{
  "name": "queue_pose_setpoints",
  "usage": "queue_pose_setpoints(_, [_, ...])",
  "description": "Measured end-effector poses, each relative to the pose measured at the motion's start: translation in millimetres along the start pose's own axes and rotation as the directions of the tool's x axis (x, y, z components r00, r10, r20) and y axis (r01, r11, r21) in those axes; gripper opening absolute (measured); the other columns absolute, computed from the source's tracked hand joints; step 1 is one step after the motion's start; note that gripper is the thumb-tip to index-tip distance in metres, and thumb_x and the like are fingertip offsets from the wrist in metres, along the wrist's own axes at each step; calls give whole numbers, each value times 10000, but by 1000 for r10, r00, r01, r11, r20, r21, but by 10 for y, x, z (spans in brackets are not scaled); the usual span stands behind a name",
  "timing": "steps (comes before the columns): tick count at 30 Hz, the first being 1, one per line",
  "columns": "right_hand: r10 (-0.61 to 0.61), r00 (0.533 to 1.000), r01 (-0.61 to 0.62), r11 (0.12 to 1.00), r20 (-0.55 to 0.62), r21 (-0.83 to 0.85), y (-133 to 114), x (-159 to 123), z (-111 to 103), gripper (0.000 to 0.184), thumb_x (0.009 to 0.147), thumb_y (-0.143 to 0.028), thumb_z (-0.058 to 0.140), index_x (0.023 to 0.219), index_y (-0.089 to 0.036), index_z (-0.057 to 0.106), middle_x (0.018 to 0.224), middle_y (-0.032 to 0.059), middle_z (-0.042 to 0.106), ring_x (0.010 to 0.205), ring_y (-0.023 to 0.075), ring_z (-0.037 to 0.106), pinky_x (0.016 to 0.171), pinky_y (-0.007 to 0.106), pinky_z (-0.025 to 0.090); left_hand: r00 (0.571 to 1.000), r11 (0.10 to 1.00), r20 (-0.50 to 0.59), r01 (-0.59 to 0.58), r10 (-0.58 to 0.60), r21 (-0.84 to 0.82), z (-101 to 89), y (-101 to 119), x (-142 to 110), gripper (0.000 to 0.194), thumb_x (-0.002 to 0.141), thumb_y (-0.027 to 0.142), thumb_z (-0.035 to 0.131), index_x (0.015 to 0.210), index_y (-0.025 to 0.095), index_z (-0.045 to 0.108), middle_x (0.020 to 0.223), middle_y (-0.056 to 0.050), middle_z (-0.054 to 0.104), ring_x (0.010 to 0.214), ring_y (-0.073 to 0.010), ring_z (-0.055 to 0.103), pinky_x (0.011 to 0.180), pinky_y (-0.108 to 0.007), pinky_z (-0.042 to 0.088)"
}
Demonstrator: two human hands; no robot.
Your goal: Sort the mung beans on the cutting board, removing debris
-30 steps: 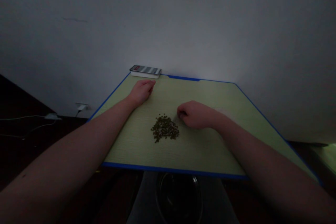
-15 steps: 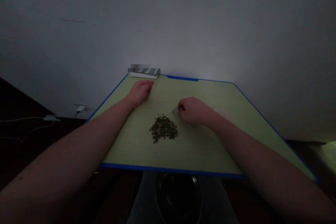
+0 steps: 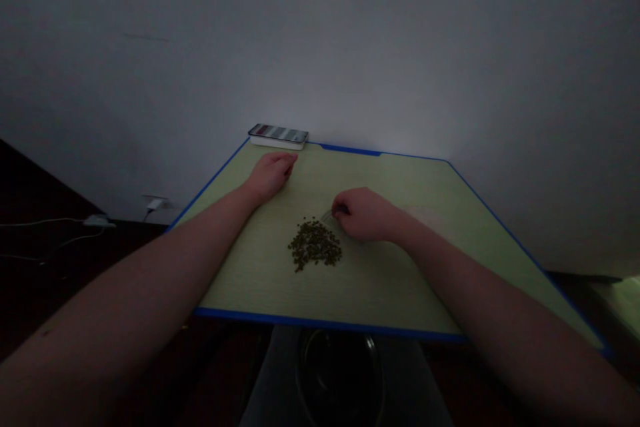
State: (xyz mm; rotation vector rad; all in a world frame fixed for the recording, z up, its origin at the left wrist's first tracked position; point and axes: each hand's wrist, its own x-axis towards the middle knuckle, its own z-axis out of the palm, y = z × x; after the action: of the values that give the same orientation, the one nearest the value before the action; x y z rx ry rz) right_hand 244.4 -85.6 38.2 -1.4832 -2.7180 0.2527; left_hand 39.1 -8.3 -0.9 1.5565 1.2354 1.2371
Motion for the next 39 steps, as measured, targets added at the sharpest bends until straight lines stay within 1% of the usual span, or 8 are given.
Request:
queue_pose_setpoints(6, [80, 996, -80, 997, -34, -16, 64, 96, 49, 242, 720, -185, 485, 836, -154, 695, 852, 108, 700, 731, 191, 601, 618, 263, 405, 1000, 1000, 5, -11, 11, -5, -6, -17, 17, 345, 748, 384, 491, 493, 174, 388, 411, 50, 336, 388, -60, 291, 413, -241, 203])
queue_pose_setpoints(12, [149, 986, -148, 989, -69, 14, 249, 102, -31, 244, 730, -186, 495, 856, -133, 697, 872, 118, 700, 758, 196, 608, 655, 264, 419, 1000, 1000, -3, -3, 3, 11, 6, 48, -21, 343, 757, 366, 485, 490, 177, 382, 407, 49, 334, 392, -65, 299, 421, -241, 220])
queue_pose_setpoints(18, [113, 983, -104, 992, -146, 64, 122, 201, 37, 316, 793, -253, 477, 1063, -173, 621, 947, 65, 686, 812, 151, 603, 714, 228, 422, 1000, 1000, 3, -4, 4, 27, -9, 5, -1, 359, 757, 404, 486, 495, 179, 388, 403, 50, 333, 384, -67, 290, 415, -243, 210])
queue_pose_setpoints(21, [141, 977, -137, 990, -162, 35, 123, 239, 85, 317, 785, -249, 487, 1075, -188, 601, 972, 65, 677, 839, 162, 600, 746, 246, 421, 1000, 999, 2, -21, 21, 41, -21, -20, 2, 362, 752, 419, 487, 498, 179, 392, 404, 48, 334, 386, -69, 293, 414, -242, 206])
queue_pose_setpoints(24, [219, 965, -221, 975, -142, 2, 267, 226, 55, 295, 753, -229, 507, 1022, -182, 618, 971, 85, 674, 860, 192, 598, 763, 276, 424, 999, 998, 2, -37, 37, 42, -26, -27, -2, 367, 751, 422, 487, 494, 178, 390, 408, 47, 334, 390, -69, 299, 416, -243, 208])
queue_pose_setpoints(29, [367, 927, -372, 927, -77, -56, 608, 82, -93, 289, 684, -216, 551, 945, -155, 658, 966, 133, 674, 850, 239, 608, 697, 303, 443, 1000, 1000, 4, -17, 17, -4, -26, -38, 6, 363, 747, 422, 495, 498, 182, 385, 406, 52, 328, 382, -69, 298, 407, -242, 201])
queue_pose_setpoints(35, [455, 883, -447, 890, 114, -88, 909, -132, -229, 246, 617, -157, 572, 820, -116, 704, 606, 99, 670, 578, 216, 616, 533, 291, 426, 1000, 1000, 17, 1, -1, -20, -37, -78, 24, 360, 746, 428, 480, 495, 189, 379, 394, 54, 321, 363, -73, 287, 387, -241, 184])
queue_pose_setpoints(39, [460, 867, -454, 888, 192, -79, 974, -197, -274, 229, 629, -159, 558, 792, -131, 717, 590, 87, 672, 537, 191, 606, 522, 279, 423, 1000, 1000, 21, 12, -11, -13, -47, -84, 29, 367, 744, 431, 468, 483, 190, 377, 387, 51, 316, 356, -71, 288, 383, -238, 189])
